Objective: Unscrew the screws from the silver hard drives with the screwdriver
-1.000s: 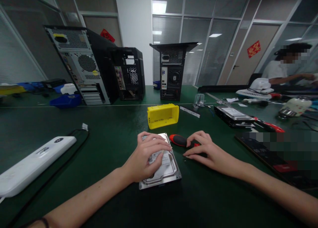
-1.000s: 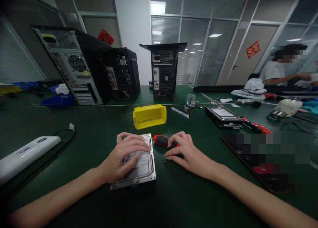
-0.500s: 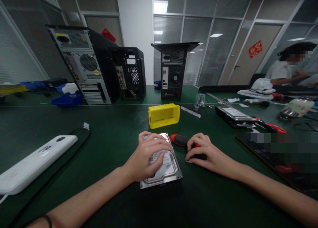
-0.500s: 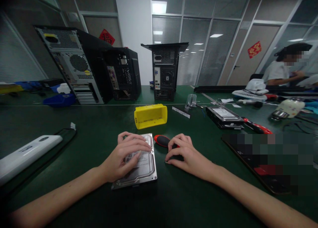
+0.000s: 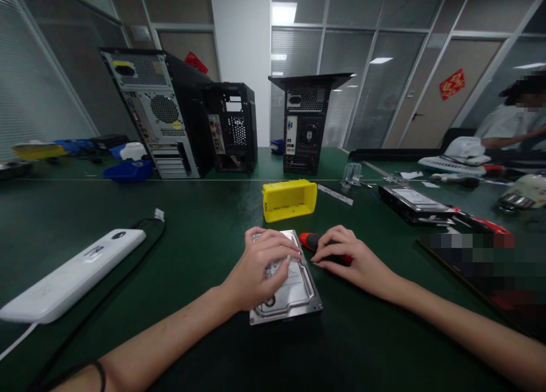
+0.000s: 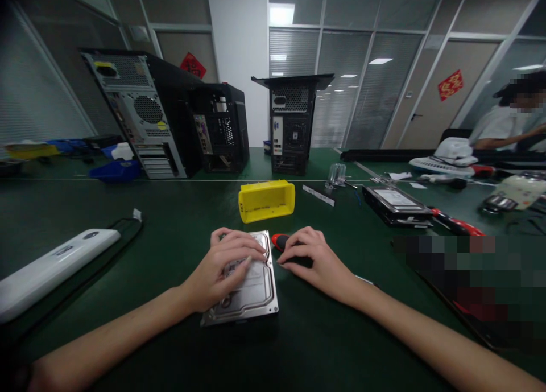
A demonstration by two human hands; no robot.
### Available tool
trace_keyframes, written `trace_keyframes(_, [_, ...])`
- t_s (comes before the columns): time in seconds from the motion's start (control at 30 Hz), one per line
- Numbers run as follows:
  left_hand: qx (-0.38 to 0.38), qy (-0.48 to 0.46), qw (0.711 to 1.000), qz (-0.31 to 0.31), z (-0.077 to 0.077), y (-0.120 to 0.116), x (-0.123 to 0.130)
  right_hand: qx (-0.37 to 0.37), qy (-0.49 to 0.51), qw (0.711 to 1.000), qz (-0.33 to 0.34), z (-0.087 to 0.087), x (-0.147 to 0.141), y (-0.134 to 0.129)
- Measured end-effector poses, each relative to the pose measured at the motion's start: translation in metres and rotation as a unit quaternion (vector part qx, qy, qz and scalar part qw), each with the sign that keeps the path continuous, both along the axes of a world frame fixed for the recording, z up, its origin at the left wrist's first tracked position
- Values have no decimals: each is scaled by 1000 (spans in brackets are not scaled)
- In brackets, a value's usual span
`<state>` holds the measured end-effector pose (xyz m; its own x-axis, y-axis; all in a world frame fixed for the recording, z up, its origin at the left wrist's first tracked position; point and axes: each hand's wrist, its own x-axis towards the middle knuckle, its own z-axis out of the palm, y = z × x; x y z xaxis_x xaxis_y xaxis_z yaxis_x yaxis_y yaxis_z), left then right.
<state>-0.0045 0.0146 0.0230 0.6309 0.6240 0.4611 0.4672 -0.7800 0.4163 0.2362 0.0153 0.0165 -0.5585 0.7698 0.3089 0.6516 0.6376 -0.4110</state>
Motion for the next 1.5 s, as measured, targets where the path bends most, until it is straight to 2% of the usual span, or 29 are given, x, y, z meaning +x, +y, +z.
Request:
trace_keyframes(0.3, [-12,-19,999,35,-6,2,1,3,16,998,53,4,-13,9])
trace_keyframes(0.57, [-32,-38,997,61,-12,5,1,14,-10,997,76,10,-10,10])
trace_keyframes(0.73, [-17,-91,987,134,-17,7,2,40,-48,992,112,12,-12,10])
trace_keyframes(0.87, [-41,-146,976,155,-19,9,2,60,-53,988,135,12,-12,10])
trace_keyframes(0.97, [-75,-218,957,177,-22,14,2,60,-47,988,132,12,-11,10])
trace_keyframes(1.03, [-131,-295,929,183,-24,20,1,57,-41,990,126,11,-10,10])
trace_keyframes(1.07, [-177,-349,903,180,-24,23,1,55,-39,990,126,11,-9,10])
trace_keyframes(1.13, [-283,-461,823,170,-22,30,1,53,-41,990,128,11,-8,10])
trace_keyframes(1.2, [-358,-534,749,160,-18,35,0,56,-51,988,134,11,-8,10])
trace_keyframes(1.27, [-393,-561,714,145,-14,38,0,63,-66,986,139,12,-8,9])
trace_keyframes(1.33, [-407,-562,708,135,-12,36,-3,71,-80,984,140,14,-8,6])
trace_keyframes(1.4, [-414,-544,717,135,-14,28,-9,83,-92,982,141,16,-8,3])
trace_keyframes(1.43, [-415,-525,733,126,-16,21,-14,90,-98,981,141,17,-8,2])
trace_keyframes(1.5, [-425,-448,781,97,-22,1,-27,100,-105,980,139,17,-8,-1])
